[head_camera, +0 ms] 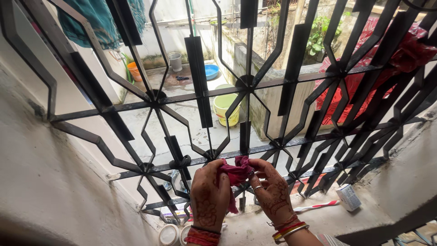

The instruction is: The person wipes a metal window grill using a red cloth, moving the cloth along individual bars and joints.

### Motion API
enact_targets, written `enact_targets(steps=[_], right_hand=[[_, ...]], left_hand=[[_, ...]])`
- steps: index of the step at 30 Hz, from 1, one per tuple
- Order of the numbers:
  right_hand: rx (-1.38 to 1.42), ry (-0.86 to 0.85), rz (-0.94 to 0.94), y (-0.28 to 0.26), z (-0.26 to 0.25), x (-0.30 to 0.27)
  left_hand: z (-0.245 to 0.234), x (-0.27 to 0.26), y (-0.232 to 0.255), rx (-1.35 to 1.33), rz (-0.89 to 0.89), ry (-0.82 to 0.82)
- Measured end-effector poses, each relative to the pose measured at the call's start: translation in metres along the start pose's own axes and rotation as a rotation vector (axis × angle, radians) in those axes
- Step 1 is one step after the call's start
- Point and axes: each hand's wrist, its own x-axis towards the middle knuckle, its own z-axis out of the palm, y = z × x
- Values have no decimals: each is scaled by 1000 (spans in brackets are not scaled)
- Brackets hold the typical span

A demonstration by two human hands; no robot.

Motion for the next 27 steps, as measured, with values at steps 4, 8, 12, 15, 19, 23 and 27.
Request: enact_targets(steps=[4,8,12,15,19,23,27], right_hand=[[-24,10,-112,-15,9,1],[11,-55,-54,-16,25,2],[-44,-110,-115,0,29,6],[-123,-206,-29,14,23,12],[-124,-278,-99,12,22,2],[-249,-250,-181,10,23,-13],[-322,-174,-213,19,25,-17]], left_hand=[[-14,1,7,-115,8,-91],[-9,13,7,36,172,-187],[4,24,6,291,236,-191],[10,24,10,458,222,-194],[11,19,16,459,106,-227],[12,7,21,451,92,-189],[10,-8,16,431,79,-224]])
